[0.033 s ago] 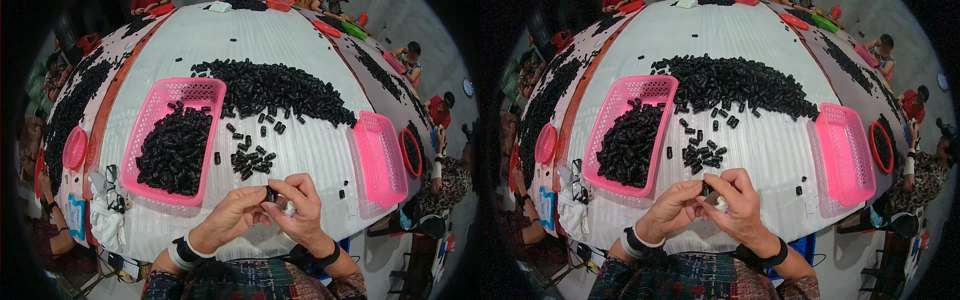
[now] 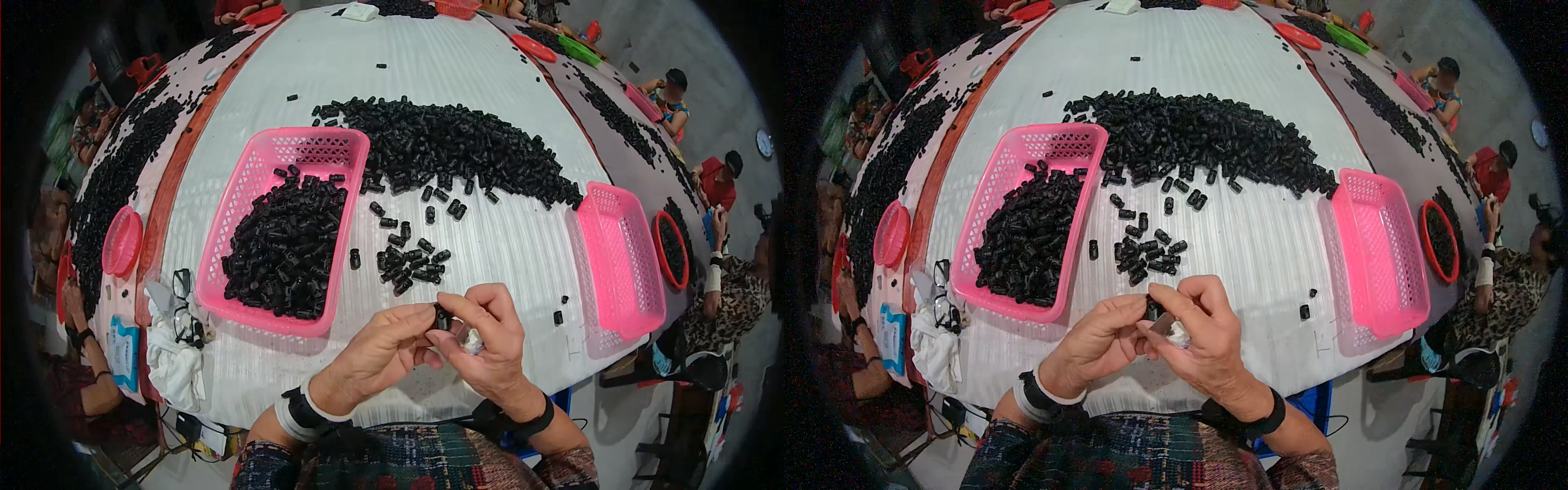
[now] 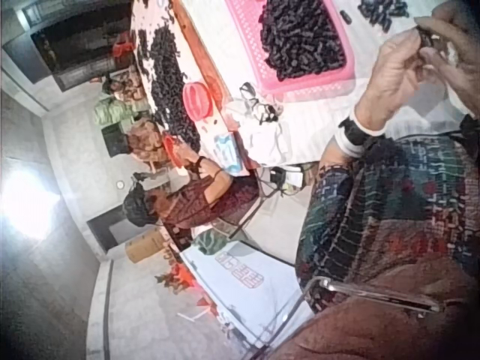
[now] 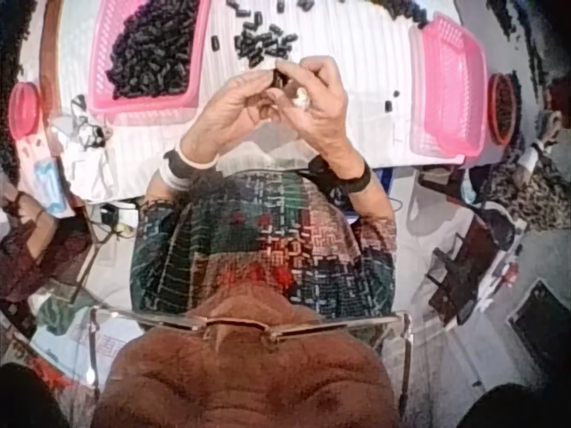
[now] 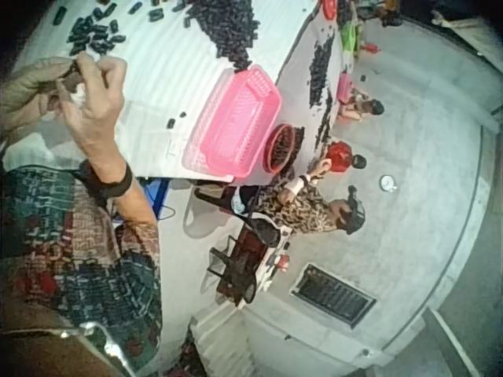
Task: Manually assembling small black plastic or rubber components for shoes at a manufacturing table.
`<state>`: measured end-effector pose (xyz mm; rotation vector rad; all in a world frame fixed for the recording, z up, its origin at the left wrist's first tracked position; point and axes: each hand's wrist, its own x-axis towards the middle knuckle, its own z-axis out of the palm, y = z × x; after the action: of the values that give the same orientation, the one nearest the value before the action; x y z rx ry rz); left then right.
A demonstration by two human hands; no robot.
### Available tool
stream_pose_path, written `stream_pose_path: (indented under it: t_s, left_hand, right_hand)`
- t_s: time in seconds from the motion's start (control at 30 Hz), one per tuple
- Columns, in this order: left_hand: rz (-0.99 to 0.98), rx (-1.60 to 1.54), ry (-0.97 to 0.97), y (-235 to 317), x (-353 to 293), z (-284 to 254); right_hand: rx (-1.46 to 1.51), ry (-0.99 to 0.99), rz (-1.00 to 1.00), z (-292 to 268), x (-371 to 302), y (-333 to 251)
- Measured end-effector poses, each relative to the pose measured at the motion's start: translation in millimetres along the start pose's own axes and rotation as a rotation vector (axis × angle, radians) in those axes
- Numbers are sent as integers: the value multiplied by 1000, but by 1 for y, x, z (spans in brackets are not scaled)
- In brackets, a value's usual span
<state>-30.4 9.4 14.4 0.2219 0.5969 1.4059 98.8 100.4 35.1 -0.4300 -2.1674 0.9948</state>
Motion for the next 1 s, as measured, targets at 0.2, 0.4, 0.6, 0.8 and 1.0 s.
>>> stream_pose_path:
  t_s: [0.2, 0.4, 0.6, 0.8, 1.0]
  left_hand:
    - [37, -38, 24, 0, -3, 2]
    - [60, -38, 23, 1, -5, 3]
    - [75, -62, 25, -1, -4, 0]
    - [89, -54, 77, -3, -2, 1]
    - [99, -72, 73, -4, -3, -1]
  right_hand:
    - [15, -31, 18, -1, 6, -10]
    - [177, -90, 143, -3, 6, -10]
    - [0, -7, -31, 2, 3, -6]
    - [-166, 87, -342, 7, 2, 4]
    - [-289, 100, -374, 6, 0, 1]
